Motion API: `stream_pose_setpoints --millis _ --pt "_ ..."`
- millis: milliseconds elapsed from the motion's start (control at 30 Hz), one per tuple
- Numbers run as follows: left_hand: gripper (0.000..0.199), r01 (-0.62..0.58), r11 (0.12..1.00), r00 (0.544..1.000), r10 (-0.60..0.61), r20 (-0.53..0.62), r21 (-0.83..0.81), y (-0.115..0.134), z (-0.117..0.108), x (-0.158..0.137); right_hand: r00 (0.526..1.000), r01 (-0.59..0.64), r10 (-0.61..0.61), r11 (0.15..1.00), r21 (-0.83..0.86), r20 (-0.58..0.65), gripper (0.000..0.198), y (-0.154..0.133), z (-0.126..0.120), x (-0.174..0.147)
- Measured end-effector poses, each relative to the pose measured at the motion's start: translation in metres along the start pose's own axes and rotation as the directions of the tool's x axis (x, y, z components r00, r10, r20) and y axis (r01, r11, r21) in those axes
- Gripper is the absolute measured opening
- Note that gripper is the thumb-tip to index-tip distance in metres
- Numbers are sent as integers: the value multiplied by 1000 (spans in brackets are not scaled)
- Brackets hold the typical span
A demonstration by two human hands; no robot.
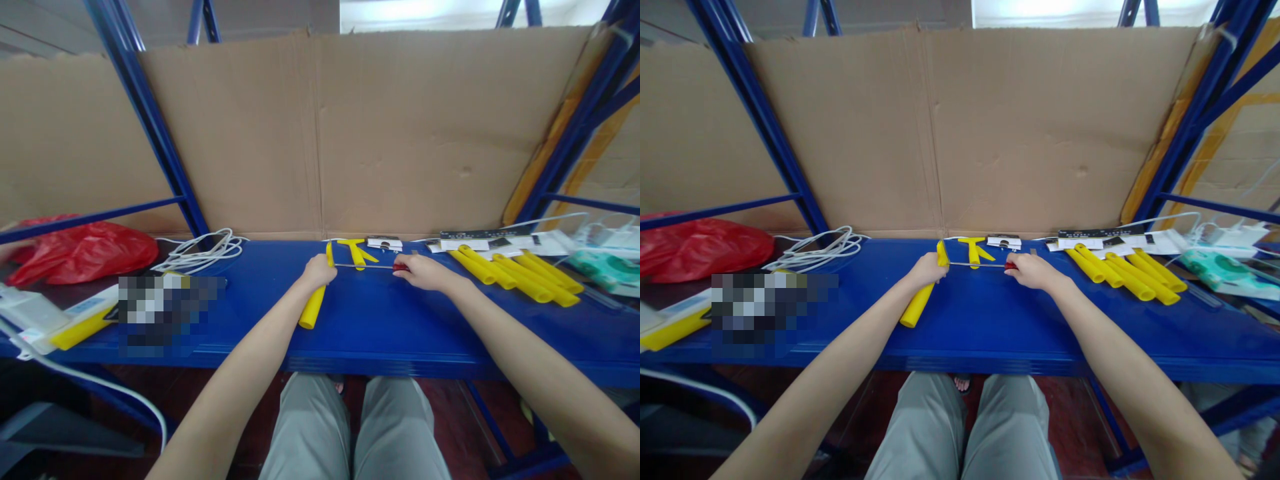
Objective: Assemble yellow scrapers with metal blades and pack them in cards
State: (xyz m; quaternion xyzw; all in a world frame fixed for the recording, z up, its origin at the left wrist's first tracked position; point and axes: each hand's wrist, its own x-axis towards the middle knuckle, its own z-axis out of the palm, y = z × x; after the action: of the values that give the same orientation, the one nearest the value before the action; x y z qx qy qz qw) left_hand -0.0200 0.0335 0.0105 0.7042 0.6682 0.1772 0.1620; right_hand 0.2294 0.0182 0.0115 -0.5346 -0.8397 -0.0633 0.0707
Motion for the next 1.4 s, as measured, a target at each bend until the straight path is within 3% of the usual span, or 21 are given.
stream_pose_setpoints --millis 333,667,833,1067,1400 --pt "29 -18 997 1000 17 -16 -72 -2 5 3 997 -22 14 994 106 79 12 -2 1 2" --pt "28 -11 989 991 30 -130 145 -10 1 7 997 26 -36 988 150 64 11 2 3 1" --pt "32 -28 981 994 48 -100 191 -9 3 5 996 39 -50 987 155 68 11 3 3 1" --pt "41 -165 964 984 174 -27 207 -7 14 2 994 32 -49 985 172 97 6 8 8 5" --pt "37 -192 951 978 207 -37 241 -8 17 5 998 44 -54 969 244 35 21 18 13 6"
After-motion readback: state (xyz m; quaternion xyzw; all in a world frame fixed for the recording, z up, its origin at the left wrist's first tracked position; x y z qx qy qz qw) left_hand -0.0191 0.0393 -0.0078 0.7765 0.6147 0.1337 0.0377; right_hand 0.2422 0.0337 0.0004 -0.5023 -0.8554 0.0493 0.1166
